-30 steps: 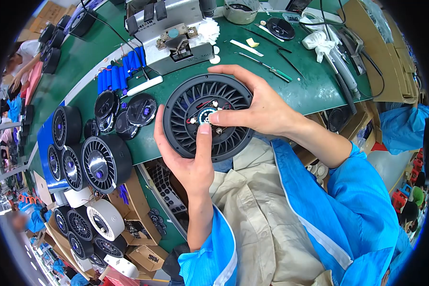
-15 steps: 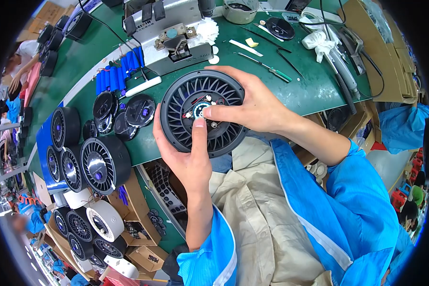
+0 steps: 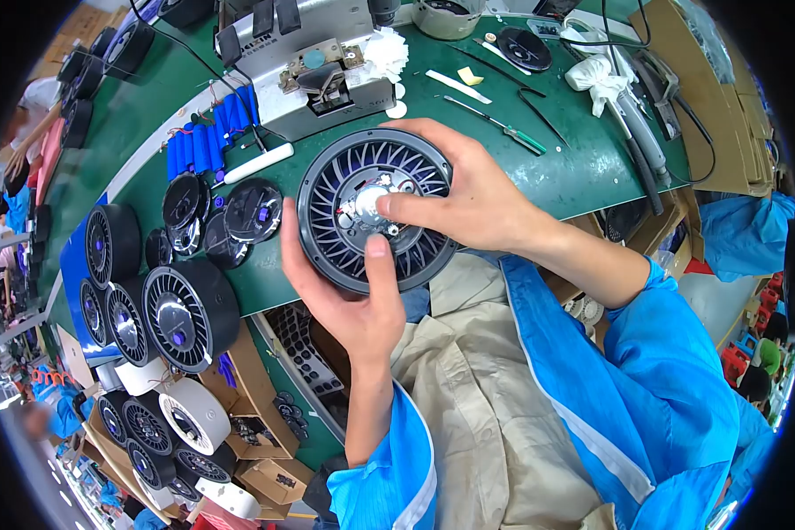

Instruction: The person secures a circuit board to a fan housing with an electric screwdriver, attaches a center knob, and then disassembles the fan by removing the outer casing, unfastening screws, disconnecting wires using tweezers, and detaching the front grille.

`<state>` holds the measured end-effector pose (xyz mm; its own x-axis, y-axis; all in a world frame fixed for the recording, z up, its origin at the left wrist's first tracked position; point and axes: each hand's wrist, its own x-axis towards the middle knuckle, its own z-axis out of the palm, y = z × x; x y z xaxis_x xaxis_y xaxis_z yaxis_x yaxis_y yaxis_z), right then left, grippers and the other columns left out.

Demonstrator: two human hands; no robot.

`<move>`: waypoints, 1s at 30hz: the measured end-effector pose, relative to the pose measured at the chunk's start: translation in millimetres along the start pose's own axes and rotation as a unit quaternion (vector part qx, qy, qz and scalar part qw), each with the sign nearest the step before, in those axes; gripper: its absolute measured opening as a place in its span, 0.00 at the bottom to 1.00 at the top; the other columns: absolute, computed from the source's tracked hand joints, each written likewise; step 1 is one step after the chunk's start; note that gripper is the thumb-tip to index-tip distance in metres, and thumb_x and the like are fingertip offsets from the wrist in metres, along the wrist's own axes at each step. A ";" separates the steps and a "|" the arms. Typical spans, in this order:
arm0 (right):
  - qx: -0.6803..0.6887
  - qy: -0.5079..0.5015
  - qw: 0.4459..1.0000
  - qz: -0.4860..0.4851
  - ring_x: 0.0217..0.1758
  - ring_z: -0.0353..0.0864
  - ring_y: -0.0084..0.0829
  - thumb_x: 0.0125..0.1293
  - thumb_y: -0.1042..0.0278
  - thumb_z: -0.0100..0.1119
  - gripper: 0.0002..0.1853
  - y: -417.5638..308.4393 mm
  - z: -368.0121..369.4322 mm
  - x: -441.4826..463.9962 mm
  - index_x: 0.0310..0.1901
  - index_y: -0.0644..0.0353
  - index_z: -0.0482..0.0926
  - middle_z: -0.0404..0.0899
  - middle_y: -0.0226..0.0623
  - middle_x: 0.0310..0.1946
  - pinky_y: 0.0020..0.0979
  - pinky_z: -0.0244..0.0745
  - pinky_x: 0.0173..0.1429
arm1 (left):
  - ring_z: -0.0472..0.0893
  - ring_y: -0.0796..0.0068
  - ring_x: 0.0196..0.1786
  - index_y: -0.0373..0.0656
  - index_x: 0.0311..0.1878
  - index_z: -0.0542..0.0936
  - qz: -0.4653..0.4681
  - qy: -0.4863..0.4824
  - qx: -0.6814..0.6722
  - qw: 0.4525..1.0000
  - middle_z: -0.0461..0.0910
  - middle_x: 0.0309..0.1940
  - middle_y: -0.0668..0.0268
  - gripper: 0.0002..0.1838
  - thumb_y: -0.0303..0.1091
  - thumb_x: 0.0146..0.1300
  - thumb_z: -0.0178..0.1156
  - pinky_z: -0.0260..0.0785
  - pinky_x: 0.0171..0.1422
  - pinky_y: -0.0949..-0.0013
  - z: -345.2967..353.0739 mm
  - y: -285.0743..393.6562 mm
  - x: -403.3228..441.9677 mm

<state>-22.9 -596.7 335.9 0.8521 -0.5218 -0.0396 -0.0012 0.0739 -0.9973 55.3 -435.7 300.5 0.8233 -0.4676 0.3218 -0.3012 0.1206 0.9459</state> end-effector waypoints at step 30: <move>0.009 -0.029 1.000 0.007 0.64 0.83 0.26 0.69 0.78 0.72 0.34 0.5 -5.5 2.2 0.73 0.68 0.68 0.83 0.41 0.60 0.31 0.80 0.69 | 0.67 0.38 0.80 0.50 0.69 0.82 0.140 -0.145 0.249 0.947 0.54 0.83 0.41 0.51 0.66 0.42 0.85 0.69 0.76 0.45 -22.9 8.7 9.7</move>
<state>-23.9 -602.5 334.9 0.8806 -0.4711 -0.0503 -0.0054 0.0963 -0.9953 71.7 -419.1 312.7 0.5324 -0.7076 0.4646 -0.7377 -0.1186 0.6646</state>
